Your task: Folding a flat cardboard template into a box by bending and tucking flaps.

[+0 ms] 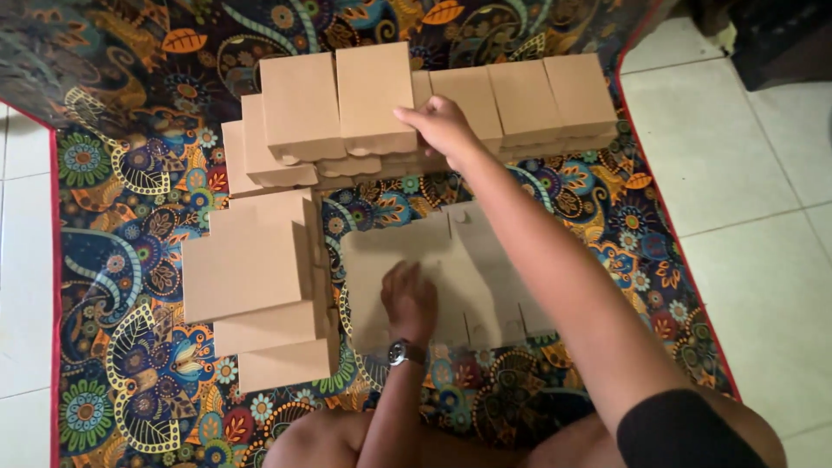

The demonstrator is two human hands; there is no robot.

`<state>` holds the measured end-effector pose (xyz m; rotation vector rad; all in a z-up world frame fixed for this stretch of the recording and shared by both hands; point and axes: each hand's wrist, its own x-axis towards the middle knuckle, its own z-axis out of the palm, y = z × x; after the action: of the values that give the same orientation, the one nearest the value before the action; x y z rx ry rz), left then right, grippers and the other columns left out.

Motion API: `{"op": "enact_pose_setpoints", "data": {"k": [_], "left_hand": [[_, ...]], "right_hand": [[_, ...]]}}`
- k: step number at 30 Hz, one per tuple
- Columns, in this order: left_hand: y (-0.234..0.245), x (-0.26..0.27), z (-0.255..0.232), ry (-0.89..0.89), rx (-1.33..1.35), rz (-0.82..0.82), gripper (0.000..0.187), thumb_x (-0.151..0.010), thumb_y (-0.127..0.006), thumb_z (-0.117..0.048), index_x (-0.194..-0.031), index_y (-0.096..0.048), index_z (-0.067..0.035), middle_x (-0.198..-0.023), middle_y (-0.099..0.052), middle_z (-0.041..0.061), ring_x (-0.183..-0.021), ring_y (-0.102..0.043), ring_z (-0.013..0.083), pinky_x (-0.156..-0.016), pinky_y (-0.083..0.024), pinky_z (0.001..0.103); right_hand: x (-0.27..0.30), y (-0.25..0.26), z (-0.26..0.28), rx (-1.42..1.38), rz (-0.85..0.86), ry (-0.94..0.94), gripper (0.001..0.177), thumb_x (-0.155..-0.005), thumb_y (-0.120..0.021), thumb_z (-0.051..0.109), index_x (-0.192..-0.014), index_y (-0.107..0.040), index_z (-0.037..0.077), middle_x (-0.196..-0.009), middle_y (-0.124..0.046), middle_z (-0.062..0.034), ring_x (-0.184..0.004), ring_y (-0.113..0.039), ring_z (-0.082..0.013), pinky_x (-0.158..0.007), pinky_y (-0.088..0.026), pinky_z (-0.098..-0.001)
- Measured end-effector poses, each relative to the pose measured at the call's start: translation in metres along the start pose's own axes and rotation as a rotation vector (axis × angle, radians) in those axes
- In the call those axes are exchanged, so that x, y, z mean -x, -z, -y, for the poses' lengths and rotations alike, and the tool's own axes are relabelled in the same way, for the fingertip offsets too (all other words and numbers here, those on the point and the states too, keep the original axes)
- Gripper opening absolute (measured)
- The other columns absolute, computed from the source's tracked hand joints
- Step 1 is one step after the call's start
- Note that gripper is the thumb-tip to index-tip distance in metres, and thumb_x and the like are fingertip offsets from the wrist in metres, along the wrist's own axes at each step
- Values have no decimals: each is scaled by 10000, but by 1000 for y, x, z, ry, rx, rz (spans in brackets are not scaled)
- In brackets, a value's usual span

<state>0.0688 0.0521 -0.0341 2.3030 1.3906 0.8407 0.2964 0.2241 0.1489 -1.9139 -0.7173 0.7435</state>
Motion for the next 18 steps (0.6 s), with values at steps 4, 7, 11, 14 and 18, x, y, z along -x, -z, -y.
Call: {"op": "enact_pose_setpoints", "data": {"k": [4, 7, 11, 14, 18], "left_hand": [[2, 0, -8, 85, 17, 3, 372, -860, -697, -319, -1223, -706, -236, -1289, -625, -7, -1312, -518, 217, -1070, -421, 404], [3, -2, -13, 118, 33, 44, 359, -854, -706, -302, -1206, -714, -226, -1287, -629, -4, -1314, -521, 231, -1054, -435, 435], [5, -2, -14, 127, 34, 50, 344, -866, -703, -322, -1194, -723, -220, -1306, -629, 8, -1325, -512, 253, -1058, -430, 465], [15, 0, -17, 117, 34, 82, 343, -855, -688, -309, -1175, -728, -192, -1320, -616, 35, -1325, -500, 284, -1033, -440, 484], [12, -1, -16, 126, 40, 105, 363, -849, -681, -330, -1184, -722, -194, -1336, -603, 31, -1335, -488, 281, -1039, -434, 489]], "right_hand": [[4, 3, 6, -18, 18, -20, 447, -766, -830, 426, -894, -651, 36, -828, -648, -111, -740, -680, -221, -424, -576, -264], [1, 5, 3, -42, -6, -17, 436, -755, -841, 417, -868, -658, 38, -781, -643, -107, -697, -688, -217, -406, -580, -264], [-1, 2, -3, -54, -32, 6, 408, -749, -833, 404, -848, -669, 43, -745, -642, -107, -650, -701, -217, -399, -581, -263], [2, 0, -1, -41, -34, 0, 418, -760, -815, 409, -871, -674, 31, -793, -661, -131, -722, -713, -243, -429, -594, -284], [1, -3, 4, -20, -35, -2, 397, -766, -807, 403, -863, -681, 39, -779, -668, -120, -699, -715, -242, -420, -598, -284]]}}
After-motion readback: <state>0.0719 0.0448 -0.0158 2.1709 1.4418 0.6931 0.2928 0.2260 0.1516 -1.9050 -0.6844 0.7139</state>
